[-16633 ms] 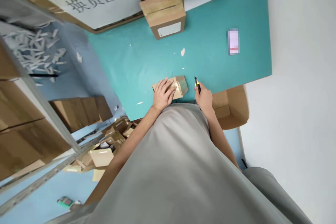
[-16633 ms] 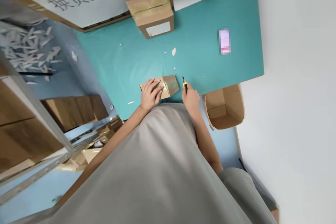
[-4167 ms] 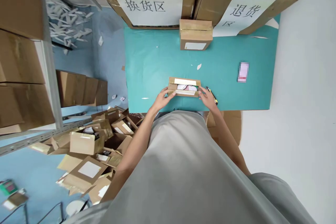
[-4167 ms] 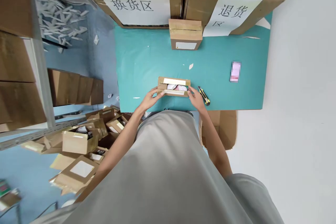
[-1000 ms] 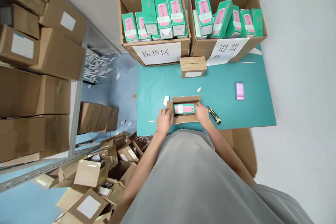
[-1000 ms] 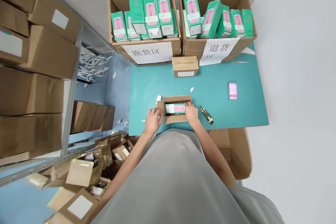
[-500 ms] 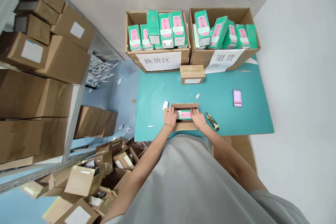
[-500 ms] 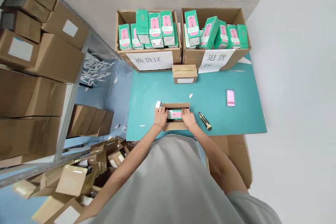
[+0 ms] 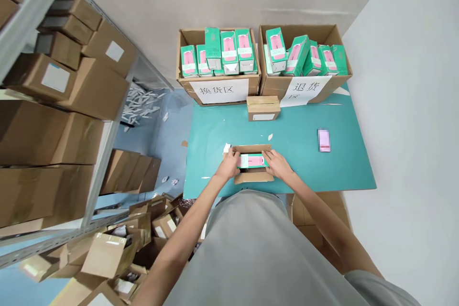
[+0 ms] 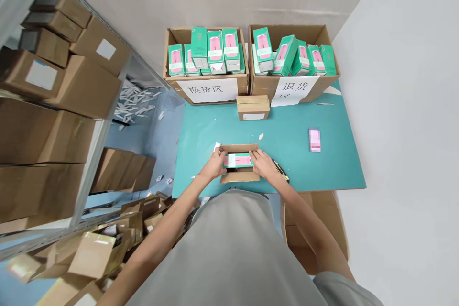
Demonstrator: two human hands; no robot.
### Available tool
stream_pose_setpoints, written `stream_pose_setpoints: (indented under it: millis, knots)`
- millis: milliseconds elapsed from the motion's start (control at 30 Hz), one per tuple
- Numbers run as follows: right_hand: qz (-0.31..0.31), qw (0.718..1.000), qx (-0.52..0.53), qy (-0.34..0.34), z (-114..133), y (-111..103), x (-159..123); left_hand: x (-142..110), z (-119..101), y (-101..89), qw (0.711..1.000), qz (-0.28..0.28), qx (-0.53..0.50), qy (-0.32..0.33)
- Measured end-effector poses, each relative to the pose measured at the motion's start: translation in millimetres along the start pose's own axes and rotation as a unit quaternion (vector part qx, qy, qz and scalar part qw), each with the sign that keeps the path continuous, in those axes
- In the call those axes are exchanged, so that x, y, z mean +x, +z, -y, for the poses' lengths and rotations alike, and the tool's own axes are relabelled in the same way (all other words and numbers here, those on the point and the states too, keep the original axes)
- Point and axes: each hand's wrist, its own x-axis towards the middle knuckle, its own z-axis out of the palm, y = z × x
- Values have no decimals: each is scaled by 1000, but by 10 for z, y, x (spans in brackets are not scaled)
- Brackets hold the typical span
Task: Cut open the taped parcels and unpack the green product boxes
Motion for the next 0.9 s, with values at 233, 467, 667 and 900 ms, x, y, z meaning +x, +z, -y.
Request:
stream_pose_setpoints:
  millis: [233,467,667,900]
  knots:
    - [-74,991,111,-5,-112,-345,-153,-222,5,-368,985,-52,-156,44]
    - [-229,896,380,7,-91,-566,-140,-401,83,-575,918,-90,-385,-8]
    - [-296,850,433,39,90,-781,-11,-521,-26,-343,817,-124,-560,-64]
    - [-349,842,411,19,240,-1100,197,-609,-340,-74,753,-174,-628,-96]
